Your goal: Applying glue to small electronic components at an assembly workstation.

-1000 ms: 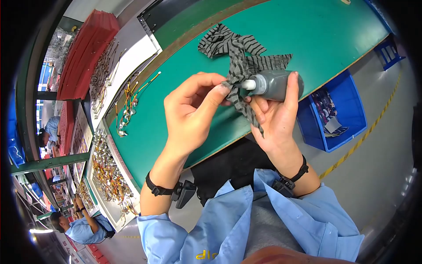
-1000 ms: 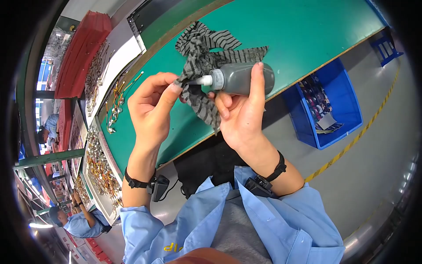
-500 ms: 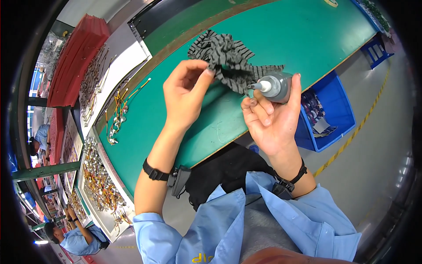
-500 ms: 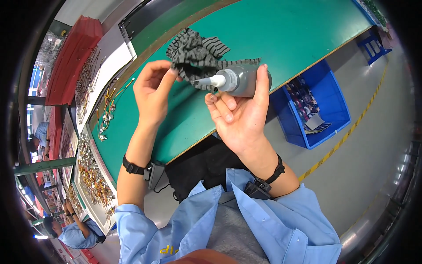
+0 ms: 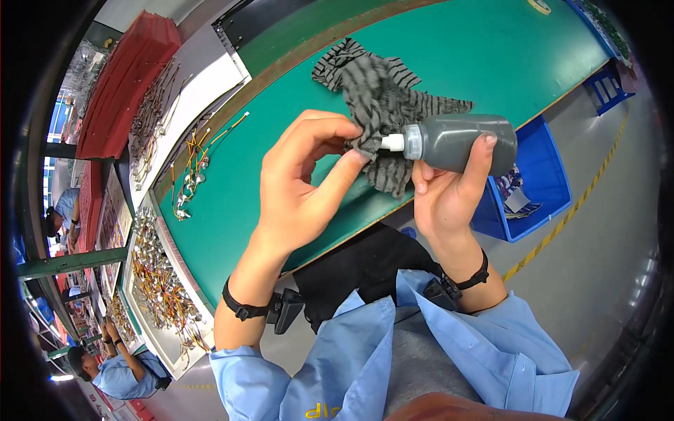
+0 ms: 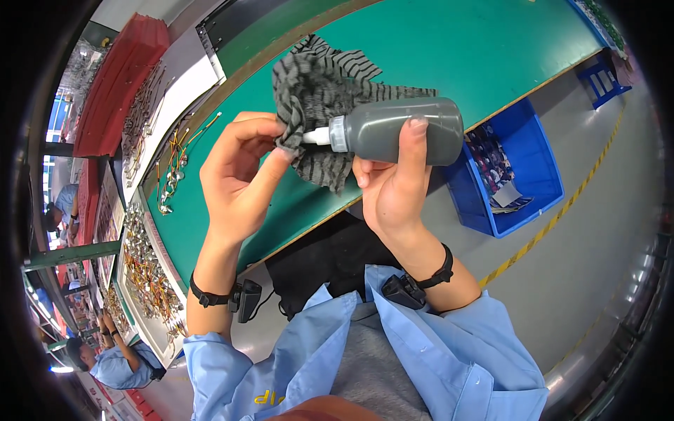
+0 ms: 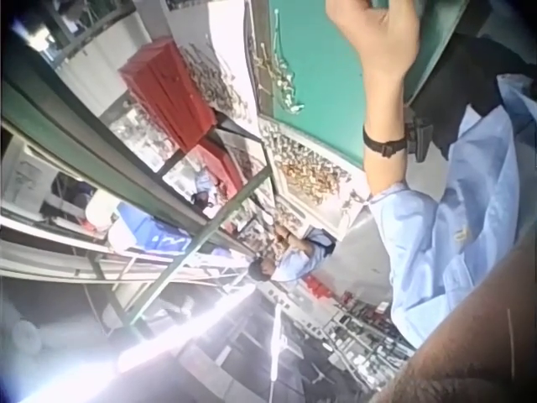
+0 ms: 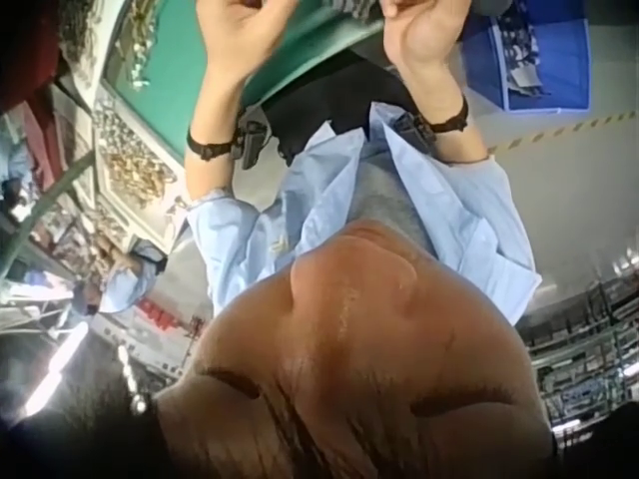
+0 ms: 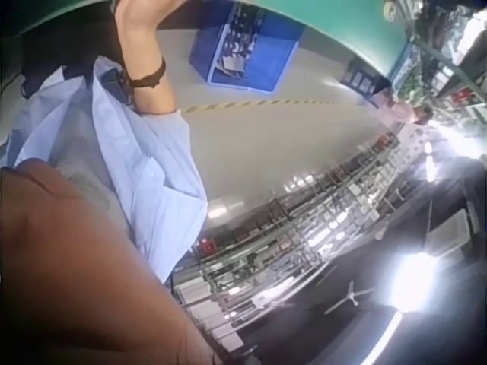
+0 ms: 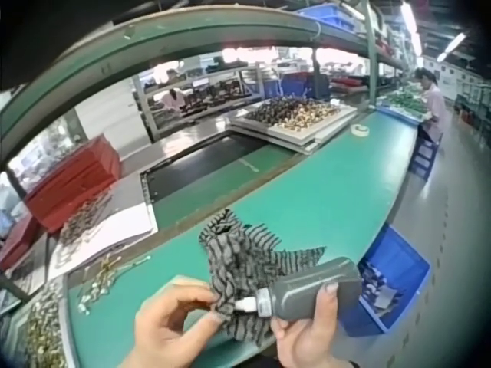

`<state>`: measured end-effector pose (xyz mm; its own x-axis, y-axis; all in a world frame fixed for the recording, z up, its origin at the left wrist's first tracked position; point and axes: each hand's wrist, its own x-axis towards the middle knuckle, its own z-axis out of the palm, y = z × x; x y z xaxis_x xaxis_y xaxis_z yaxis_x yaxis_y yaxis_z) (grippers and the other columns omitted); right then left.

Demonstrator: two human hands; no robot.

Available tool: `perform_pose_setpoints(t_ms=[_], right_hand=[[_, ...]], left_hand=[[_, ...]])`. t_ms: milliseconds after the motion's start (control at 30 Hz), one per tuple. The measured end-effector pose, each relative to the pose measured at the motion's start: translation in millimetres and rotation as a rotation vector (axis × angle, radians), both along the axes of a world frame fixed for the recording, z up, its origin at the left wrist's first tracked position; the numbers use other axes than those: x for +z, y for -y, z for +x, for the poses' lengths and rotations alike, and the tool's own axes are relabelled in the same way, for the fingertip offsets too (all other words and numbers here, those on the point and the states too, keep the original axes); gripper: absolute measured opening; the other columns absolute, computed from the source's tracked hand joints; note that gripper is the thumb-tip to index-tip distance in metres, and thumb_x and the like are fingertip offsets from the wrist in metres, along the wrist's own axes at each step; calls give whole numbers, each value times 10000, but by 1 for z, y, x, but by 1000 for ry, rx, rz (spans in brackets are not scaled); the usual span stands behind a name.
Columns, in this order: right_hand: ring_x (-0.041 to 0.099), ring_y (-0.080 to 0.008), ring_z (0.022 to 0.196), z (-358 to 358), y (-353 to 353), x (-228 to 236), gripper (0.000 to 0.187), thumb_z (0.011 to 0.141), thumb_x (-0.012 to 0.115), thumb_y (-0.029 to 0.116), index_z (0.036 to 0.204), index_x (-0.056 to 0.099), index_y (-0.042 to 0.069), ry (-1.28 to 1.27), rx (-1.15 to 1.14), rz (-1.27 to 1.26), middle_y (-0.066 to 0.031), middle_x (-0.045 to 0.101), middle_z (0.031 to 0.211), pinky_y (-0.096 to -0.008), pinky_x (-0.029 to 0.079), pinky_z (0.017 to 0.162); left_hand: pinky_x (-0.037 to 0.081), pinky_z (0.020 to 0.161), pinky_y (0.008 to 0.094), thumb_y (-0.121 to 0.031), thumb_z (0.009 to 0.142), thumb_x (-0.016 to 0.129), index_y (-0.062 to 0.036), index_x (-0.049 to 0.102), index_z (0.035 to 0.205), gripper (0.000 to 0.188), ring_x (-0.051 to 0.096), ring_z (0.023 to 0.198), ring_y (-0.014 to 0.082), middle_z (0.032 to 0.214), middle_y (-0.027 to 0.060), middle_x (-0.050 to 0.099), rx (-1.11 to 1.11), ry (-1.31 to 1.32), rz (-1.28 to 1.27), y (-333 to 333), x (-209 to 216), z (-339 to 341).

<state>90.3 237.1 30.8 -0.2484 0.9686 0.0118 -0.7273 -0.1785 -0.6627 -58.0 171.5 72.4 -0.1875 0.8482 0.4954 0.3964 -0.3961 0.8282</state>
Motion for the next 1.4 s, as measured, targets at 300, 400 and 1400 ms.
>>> perform_pose_setpoints(t_ms=[300, 400, 1400], right_hand=[[436, -110, 504, 1, 7, 0, 505, 901, 411, 563, 973, 511, 73, -50, 83, 138, -37, 546, 756, -228, 332, 382], [433, -113, 484, 2, 9, -8, 583, 868, 422, 613, 999, 510, 52, -72, 138, 139, -43, 543, 747, -227, 337, 376], [380, -132, 358, 26, -15, 9, 635, 895, 362, 602, 1044, 538, 11, -162, 248, -179, -53, 532, 590, -300, 469, 536]], left_hand=[[444, 534, 314, -10, 715, 701, 22, 584, 816, 157, 564, 619, 234, 737, 111, 566, 37, -621, 201, -1, -1, -13], [417, 509, 318, -17, 737, 678, 18, 572, 794, 126, 535, 585, 225, 699, 101, 546, -26, -585, 168, 7, -2, -16], [360, 498, 353, -49, 680, 705, -12, 545, 723, 170, 459, 547, 224, 684, 89, 515, -69, -938, 306, 18, 34, -38]])
